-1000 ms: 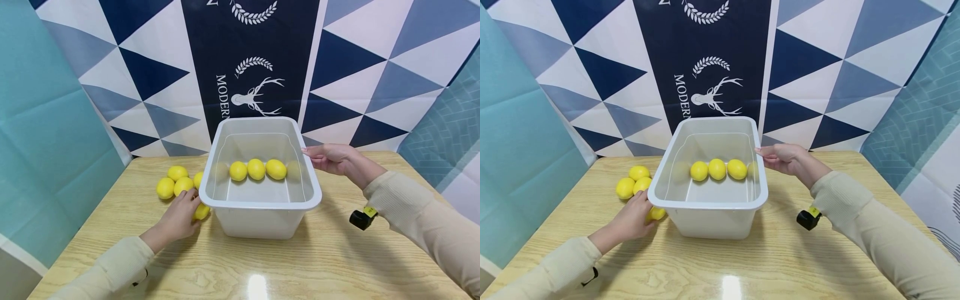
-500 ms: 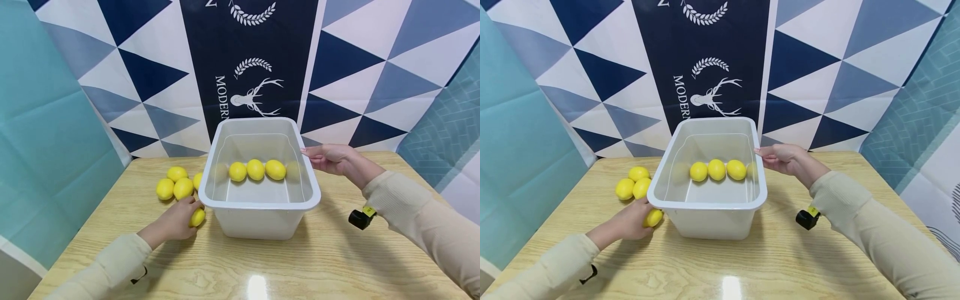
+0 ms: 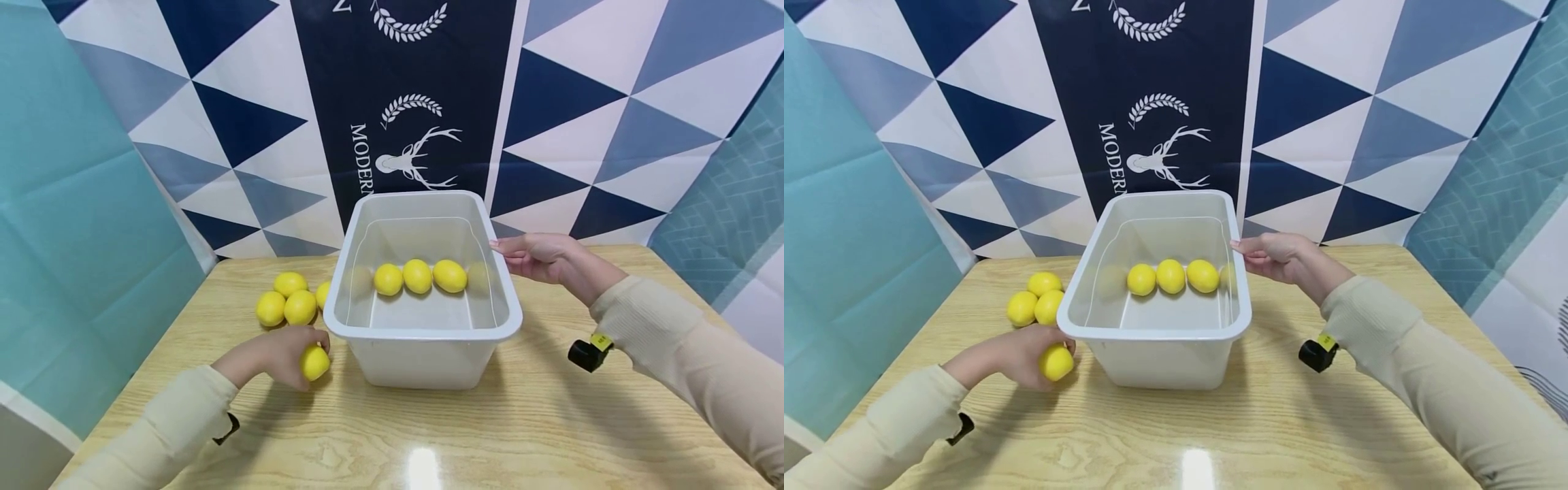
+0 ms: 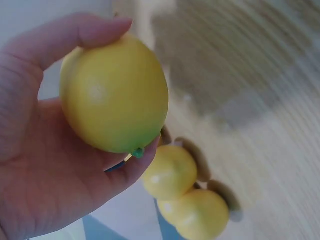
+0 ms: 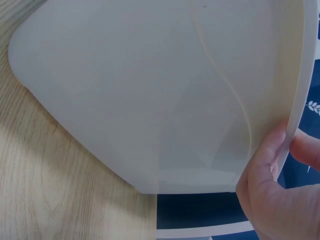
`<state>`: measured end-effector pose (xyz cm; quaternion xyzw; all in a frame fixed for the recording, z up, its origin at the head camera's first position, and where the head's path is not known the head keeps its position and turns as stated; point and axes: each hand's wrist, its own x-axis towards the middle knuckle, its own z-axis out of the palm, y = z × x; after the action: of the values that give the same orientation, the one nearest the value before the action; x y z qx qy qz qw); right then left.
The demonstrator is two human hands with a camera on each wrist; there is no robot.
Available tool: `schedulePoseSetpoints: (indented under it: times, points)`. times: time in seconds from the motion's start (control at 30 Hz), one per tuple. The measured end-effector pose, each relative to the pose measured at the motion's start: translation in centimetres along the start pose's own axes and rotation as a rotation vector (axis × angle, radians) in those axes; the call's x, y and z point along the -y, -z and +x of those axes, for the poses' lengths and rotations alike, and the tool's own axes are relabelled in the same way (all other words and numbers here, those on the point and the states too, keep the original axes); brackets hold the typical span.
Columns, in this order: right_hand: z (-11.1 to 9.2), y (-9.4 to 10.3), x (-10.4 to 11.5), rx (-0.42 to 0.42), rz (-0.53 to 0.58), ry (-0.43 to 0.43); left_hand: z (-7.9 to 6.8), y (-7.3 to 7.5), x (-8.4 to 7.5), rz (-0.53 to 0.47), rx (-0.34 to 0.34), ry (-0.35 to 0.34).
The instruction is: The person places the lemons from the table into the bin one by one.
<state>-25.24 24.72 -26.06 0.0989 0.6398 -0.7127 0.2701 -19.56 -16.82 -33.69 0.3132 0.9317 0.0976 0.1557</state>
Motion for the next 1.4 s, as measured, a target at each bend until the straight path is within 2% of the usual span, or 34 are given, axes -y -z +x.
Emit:
schedulePoseSetpoints:
  times: [0.27, 0.47, 0.67, 0.97, 1.27, 1.4]
  points:
    - [0.0, 0.0, 0.1, 0.001, 0.000, 0.000, -0.4, 1.9, -0.2, -0.053, 0.058, 0.046]
    - [0.1, 0.0, 0.1, 0.004, 0.002, 0.001, -0.7, 3.2, -0.2, -0.098, 0.045, 0.049]
    - [0.1, 0.0, 0.2, -0.007, -0.007, 0.002, -1.0, 4.7, -0.3, -0.064, 0.014, 0.034]
    - [0.1, -0.1, 0.2, -0.015, -0.005, -0.003, -1.3, 6.3, -0.7, -0.055, 0.010, 0.024]
    - [0.1, -0.1, 0.3, -0.024, -0.010, 0.000, -1.4, 7.7, -1.5, -0.051, 0.060, 0.060]
    - [0.1, -0.1, 0.3, -0.023, -0.009, 0.003, -1.5, 8.4, -1.8, -0.035, 0.059, 0.062]
